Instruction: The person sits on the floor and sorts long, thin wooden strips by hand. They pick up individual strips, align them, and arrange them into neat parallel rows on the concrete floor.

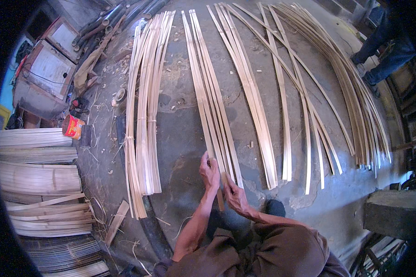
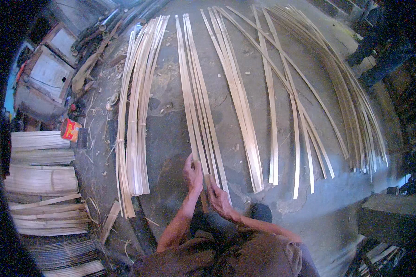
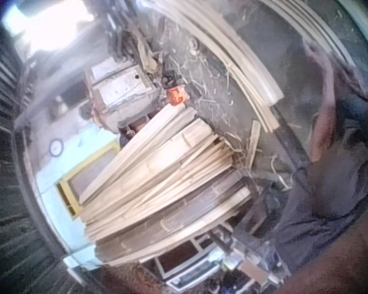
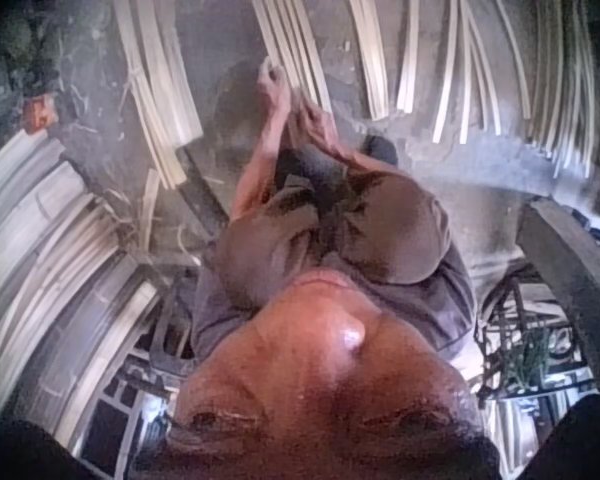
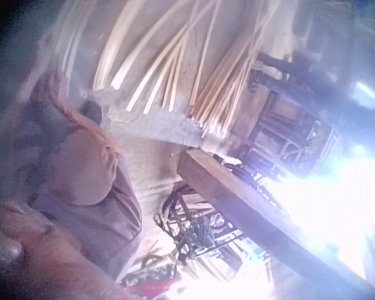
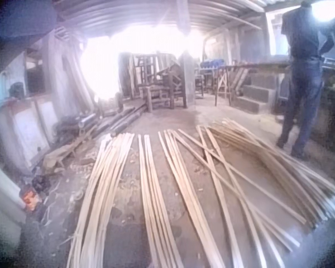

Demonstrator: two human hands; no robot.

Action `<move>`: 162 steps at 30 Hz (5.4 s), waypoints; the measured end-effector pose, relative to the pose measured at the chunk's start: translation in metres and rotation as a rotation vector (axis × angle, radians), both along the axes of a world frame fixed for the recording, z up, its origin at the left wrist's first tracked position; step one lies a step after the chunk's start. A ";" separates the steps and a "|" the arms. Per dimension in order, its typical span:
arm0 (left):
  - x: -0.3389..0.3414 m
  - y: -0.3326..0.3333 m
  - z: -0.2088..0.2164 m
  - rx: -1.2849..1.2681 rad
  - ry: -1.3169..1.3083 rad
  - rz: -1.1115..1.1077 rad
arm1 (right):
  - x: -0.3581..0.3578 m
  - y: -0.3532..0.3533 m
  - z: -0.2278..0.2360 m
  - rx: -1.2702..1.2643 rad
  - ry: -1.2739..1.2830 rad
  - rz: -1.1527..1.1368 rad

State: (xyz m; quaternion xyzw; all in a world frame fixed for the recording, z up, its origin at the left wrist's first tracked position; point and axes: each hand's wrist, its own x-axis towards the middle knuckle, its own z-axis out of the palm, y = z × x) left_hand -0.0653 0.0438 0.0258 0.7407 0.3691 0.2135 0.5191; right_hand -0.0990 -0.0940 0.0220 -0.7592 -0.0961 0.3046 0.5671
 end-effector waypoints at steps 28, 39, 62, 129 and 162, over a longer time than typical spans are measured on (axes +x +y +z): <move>-0.017 0.015 -0.027 -0.321 -0.179 0.017 | -0.016 0.000 -0.003 0.053 -0.071 0.084; -0.030 0.033 -0.039 -0.156 -0.030 0.047 | 0.035 -0.019 0.019 -0.119 -0.529 0.214; -0.021 0.006 -0.023 0.592 0.155 -0.226 | 0.108 -0.080 -0.001 -0.495 -0.564 -0.218; -0.003 -0.009 -0.006 0.669 0.301 -0.480 | 0.034 -0.009 0.011 -0.161 -0.225 -0.013; -0.003 0.009 -0.022 -0.233 -0.083 0.007 | 0.001 -0.008 -0.012 0.088 -0.002 -0.115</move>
